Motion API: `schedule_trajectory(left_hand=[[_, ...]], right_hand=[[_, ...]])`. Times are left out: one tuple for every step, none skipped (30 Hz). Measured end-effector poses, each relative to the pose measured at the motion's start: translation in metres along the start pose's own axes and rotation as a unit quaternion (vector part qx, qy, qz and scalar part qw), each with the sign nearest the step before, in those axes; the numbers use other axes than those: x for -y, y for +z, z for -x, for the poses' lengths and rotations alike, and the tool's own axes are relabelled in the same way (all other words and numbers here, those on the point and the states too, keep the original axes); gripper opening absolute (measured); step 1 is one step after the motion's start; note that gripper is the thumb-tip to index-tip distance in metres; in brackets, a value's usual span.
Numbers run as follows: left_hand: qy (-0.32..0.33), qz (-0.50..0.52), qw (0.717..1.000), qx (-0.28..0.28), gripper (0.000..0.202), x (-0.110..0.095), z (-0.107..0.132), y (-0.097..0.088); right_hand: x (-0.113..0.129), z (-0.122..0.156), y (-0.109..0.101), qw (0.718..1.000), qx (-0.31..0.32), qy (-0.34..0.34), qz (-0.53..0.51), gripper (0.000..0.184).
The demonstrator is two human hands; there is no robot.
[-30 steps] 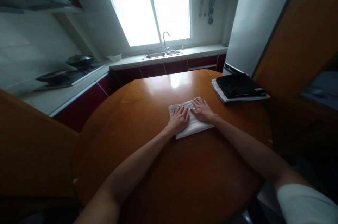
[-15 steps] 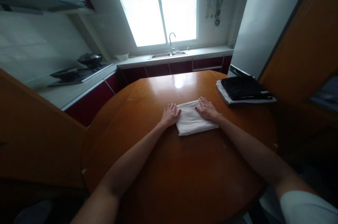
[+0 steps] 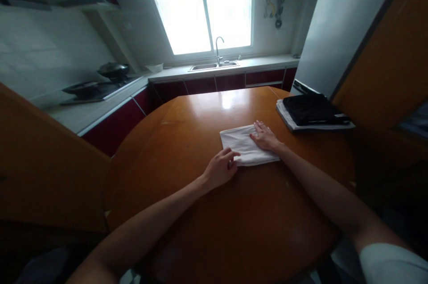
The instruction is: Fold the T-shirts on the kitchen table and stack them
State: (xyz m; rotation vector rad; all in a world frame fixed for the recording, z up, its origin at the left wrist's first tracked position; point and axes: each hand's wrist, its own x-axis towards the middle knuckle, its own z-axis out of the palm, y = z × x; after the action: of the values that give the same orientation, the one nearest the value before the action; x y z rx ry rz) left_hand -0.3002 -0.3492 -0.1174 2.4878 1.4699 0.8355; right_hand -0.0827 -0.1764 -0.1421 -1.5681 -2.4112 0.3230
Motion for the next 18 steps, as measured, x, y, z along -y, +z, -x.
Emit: schedule_trajectory(left_hand=[[-0.024, 0.008, 1.000, -0.016, 0.037, -0.001, -0.002, 0.001], [-0.037, 0.009, 0.999, -0.027, 0.036, -0.003, -0.003, 0.001], [-0.037, 0.003, 0.999, -0.029, 0.037, -0.004, -0.004, 0.001], [-0.026, -0.008, 0.999, -0.021, 0.040, -0.005, -0.004, 0.001], [-0.012, -0.020, 1.000, -0.009, 0.044, -0.005, -0.003, 0.001], [0.002, -0.032, 0.999, 0.006, 0.048, -0.006, -0.002, 0.001], [0.011, -0.043, 0.999, 0.020, 0.052, -0.006, -0.002, 0.001], [0.012, -0.054, 0.998, 0.029, 0.055, -0.006, -0.001, 0.001], [0.004, -0.062, 0.998, 0.031, 0.055, -0.007, -0.002, 0.001], [-0.010, -0.066, 0.997, 0.028, 0.054, -0.009, -0.003, 0.002], [-0.027, -0.067, 0.997, 0.021, 0.052, -0.010, -0.004, 0.003], [-0.045, -0.066, 0.997, 0.014, 0.051, -0.012, -0.006, 0.004], [-0.060, -0.065, 0.996, 0.009, 0.050, -0.015, -0.008, 0.005], [-0.071, -0.066, 0.995, 0.008, 0.050, -0.017, -0.009, 0.006], [-0.077, -0.069, 0.995, 0.010, 0.050, -0.018, -0.011, 0.007], [-0.081, -0.075, 0.994, 0.014, 0.050, -0.019, -0.012, 0.007], [-0.082, -0.081, 0.993, 0.017, 0.050, -0.020, -0.012, 0.008], [-0.082, -0.085, 0.993, 0.017, 0.049, -0.019, -0.012, 0.008]], right_hand=[[0.000, 0.000, 0.000, 1.000, 0.000, 0.000, 0.001, 0.075], [-0.001, -0.001, 0.001, 1.000, -0.002, 0.000, 0.001, 0.075], [-0.001, -0.001, 0.001, 1.000, -0.004, 0.000, 0.001, 0.075], [-0.001, -0.002, 0.001, 1.000, -0.005, 0.001, 0.001, 0.074], [-0.001, -0.002, 0.002, 1.000, -0.006, 0.002, 0.001, 0.074], [-0.002, -0.002, 0.002, 1.000, -0.006, 0.003, 0.000, 0.073], [-0.002, -0.003, 0.002, 1.000, -0.006, 0.004, 0.000, 0.073], [-0.002, -0.003, 0.002, 1.000, -0.006, 0.003, -0.001, 0.073], [-0.002, -0.003, 0.002, 1.000, -0.007, 0.002, -0.002, 0.073], [-0.002, -0.002, 0.002, 1.000, -0.007, 0.001, -0.003, 0.073], [-0.002, -0.002, 0.002, 1.000, -0.008, -0.001, -0.003, 0.073], [-0.002, -0.002, 0.002, 1.000, -0.009, -0.001, -0.004, 0.072], [-0.002, -0.001, 0.002, 1.000, -0.010, -0.001, -0.004, 0.072], [-0.002, -0.001, 0.001, 1.000, -0.011, -0.001, -0.005, 0.072], [-0.001, -0.001, 0.001, 1.000, -0.013, -0.001, -0.005, 0.072], [-0.001, -0.001, 0.001, 1.000, -0.014, 0.000, -0.005, 0.071], [-0.001, 0.000, 0.001, 1.000, -0.014, 0.000, -0.005, 0.071], [-0.001, 0.000, 0.000, 1.000, -0.014, 0.000, -0.004, 0.071]])
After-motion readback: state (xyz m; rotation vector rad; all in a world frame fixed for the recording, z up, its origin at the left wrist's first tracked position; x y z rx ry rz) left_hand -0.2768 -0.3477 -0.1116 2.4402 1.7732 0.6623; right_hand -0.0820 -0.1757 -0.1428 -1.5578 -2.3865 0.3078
